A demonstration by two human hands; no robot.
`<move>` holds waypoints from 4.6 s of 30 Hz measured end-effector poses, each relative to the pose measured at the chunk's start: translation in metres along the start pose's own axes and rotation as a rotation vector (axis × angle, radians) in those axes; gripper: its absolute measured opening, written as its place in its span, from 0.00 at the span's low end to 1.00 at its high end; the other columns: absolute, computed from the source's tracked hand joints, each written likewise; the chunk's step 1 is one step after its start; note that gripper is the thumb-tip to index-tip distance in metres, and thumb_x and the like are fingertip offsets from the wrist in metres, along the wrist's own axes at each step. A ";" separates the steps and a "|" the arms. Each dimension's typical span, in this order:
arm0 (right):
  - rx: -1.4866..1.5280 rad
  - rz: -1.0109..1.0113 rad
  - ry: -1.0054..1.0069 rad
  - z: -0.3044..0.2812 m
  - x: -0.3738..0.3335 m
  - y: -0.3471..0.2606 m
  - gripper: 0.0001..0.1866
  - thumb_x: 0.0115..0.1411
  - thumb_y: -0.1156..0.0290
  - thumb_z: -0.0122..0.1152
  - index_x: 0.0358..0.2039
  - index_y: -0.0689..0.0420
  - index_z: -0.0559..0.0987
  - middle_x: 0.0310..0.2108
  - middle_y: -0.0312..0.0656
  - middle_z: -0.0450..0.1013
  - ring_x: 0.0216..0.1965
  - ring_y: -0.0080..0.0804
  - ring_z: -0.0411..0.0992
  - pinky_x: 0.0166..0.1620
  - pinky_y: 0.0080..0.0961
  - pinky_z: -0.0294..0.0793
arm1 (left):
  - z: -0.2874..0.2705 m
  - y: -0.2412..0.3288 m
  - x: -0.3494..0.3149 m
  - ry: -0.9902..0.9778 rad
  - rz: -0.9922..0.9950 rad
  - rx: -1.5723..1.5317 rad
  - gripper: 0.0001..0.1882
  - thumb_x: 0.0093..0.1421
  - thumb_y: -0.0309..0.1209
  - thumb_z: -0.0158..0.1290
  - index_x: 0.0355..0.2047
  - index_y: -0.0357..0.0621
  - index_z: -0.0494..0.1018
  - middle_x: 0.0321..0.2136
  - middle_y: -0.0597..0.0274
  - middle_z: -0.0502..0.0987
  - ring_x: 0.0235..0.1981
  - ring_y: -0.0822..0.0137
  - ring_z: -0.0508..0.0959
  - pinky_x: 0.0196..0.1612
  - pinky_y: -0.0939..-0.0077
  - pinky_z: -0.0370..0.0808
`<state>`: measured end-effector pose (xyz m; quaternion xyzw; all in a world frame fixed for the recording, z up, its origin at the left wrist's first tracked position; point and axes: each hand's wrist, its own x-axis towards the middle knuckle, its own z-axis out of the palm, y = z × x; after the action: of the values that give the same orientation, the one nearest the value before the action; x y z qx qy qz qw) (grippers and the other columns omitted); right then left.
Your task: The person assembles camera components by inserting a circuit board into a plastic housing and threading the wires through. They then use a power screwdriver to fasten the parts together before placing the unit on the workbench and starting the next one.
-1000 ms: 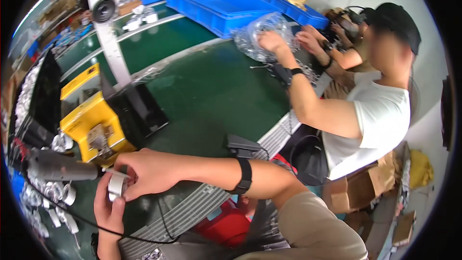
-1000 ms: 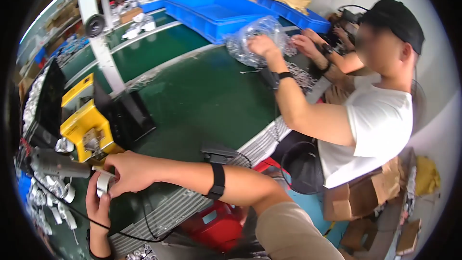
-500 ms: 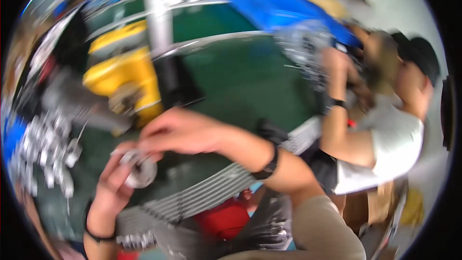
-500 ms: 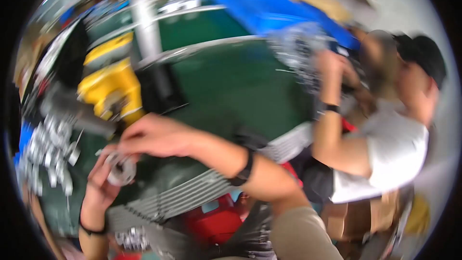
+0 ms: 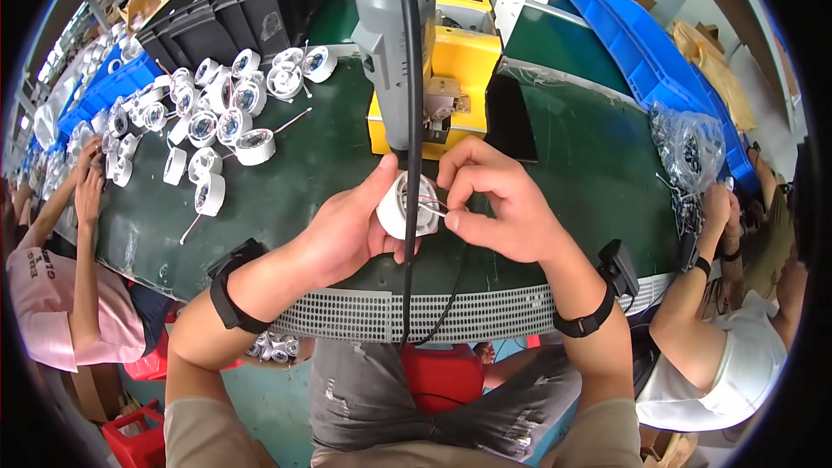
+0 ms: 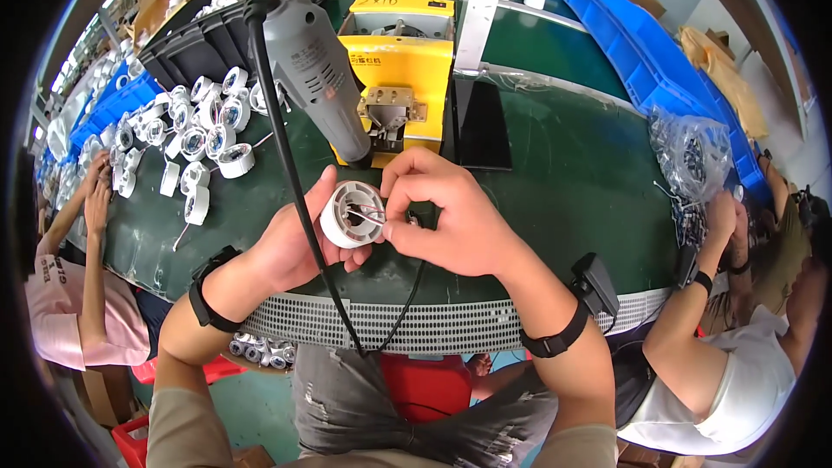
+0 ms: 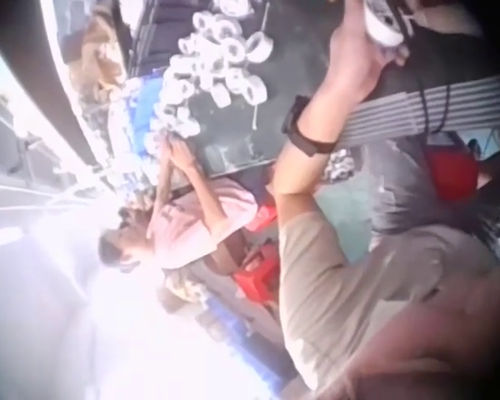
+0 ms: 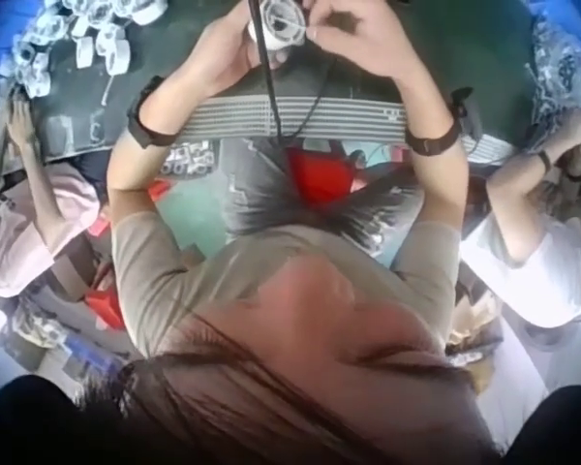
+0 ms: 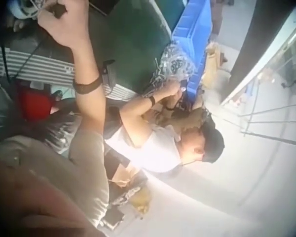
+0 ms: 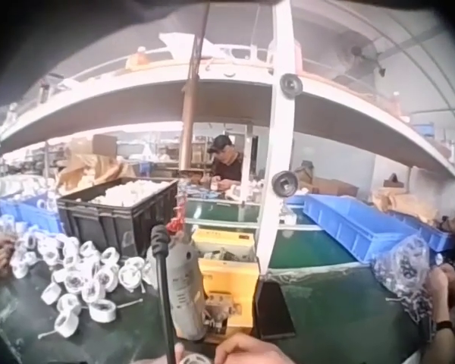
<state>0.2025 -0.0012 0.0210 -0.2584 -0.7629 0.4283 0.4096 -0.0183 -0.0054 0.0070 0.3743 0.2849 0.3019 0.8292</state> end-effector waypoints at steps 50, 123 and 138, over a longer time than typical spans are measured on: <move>-0.187 0.007 0.408 0.025 0.002 -0.033 0.07 0.48 0.85 0.68 0.30 0.66 0.81 0.27 0.43 0.78 0.24 0.24 0.76 0.27 0.17 0.75 | 0.008 -0.004 -0.007 -0.208 0.522 0.276 0.26 0.69 0.27 0.42 0.65 0.43 0.49 0.59 0.60 0.62 0.57 0.69 0.66 0.58 0.70 0.65; 0.094 -0.249 0.819 0.061 0.072 -0.030 0.22 0.69 0.57 0.42 0.52 0.62 0.58 0.21 0.41 0.65 0.15 0.27 0.64 0.19 0.25 0.68 | -0.008 0.005 0.012 0.198 0.008 0.378 0.18 0.65 0.25 0.41 0.55 0.33 0.64 0.41 0.53 0.76 0.35 0.63 0.80 0.39 0.72 0.81; 0.151 -0.241 0.720 0.070 0.064 -0.020 0.25 0.68 0.53 0.44 0.54 0.60 0.57 0.22 0.40 0.65 0.16 0.25 0.64 0.21 0.24 0.68 | -0.007 0.005 0.013 0.210 -0.007 0.375 0.17 0.67 0.26 0.40 0.54 0.34 0.65 0.39 0.55 0.76 0.36 0.66 0.80 0.42 0.74 0.81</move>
<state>0.1081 0.0055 0.0432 -0.2698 -0.5616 0.3140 0.7164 -0.0160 0.0096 0.0036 0.4873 0.4224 0.2781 0.7119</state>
